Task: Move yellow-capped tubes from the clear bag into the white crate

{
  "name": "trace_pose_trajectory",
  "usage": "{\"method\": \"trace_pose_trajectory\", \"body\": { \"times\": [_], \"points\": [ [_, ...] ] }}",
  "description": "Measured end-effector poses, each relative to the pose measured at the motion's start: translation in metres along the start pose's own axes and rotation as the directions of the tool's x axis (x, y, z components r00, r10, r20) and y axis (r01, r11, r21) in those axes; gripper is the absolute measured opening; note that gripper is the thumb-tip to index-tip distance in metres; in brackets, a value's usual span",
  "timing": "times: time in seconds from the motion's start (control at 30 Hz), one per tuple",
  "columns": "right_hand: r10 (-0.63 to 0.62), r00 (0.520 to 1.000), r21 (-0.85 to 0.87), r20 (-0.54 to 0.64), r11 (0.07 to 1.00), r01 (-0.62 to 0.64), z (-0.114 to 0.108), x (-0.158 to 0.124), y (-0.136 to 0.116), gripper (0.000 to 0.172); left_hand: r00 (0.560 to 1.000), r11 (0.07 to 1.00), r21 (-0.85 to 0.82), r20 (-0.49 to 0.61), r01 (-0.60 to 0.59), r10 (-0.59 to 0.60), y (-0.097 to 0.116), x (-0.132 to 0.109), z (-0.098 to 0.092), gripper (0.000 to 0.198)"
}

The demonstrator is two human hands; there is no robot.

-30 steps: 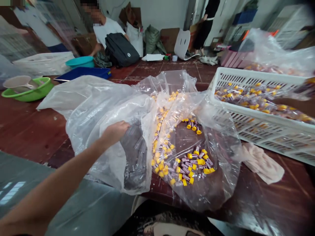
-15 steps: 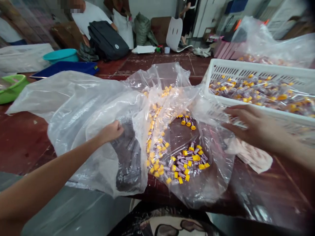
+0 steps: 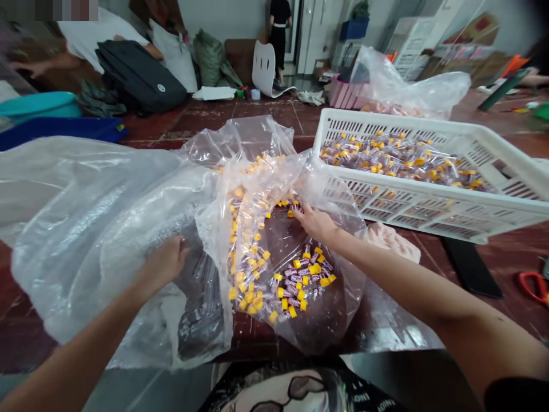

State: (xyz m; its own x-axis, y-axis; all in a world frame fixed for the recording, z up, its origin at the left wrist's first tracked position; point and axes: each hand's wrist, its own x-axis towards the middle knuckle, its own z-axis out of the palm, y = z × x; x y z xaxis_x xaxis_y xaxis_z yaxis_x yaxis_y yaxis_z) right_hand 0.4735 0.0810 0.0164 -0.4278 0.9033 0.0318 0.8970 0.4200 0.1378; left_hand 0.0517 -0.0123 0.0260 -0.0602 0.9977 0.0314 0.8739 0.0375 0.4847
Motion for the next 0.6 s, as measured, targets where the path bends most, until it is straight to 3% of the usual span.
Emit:
{"method": "trace_pose_trajectory", "body": {
  "times": [0.1, 0.2, 0.33, 0.6],
  "points": [
    [-0.110, 0.993, -0.060, 0.038, 0.992, 0.112, 0.002, -0.003, 0.005, 0.051, 0.995, 0.999, -0.041, -0.098, 0.009, -0.012, 0.017, -0.030, -0.007, 0.034],
    [-0.189, 0.980, -0.111, 0.060, 0.975, 0.195, 0.001, 0.002, 0.010, 0.045, 0.992, 0.963, -0.265, -0.125, -0.041, 0.008, 0.045, -0.048, -0.007, 0.045],
    [-0.282, 0.957, -0.142, 0.071, 0.947, 0.289, -0.003, 0.012, 0.011, 0.048, 1.000, 0.827, -0.562, -0.009, -0.030, 0.030, 0.085, -0.060, 0.005, 0.054],
    [-0.306, 0.952, -0.064, 0.025, 0.950, 0.307, -0.003, 0.033, 0.014, 0.042, 0.980, 0.607, -0.793, 0.151, 0.042, 0.129, 0.137, -0.072, 0.045, 0.040]
  ]
}}
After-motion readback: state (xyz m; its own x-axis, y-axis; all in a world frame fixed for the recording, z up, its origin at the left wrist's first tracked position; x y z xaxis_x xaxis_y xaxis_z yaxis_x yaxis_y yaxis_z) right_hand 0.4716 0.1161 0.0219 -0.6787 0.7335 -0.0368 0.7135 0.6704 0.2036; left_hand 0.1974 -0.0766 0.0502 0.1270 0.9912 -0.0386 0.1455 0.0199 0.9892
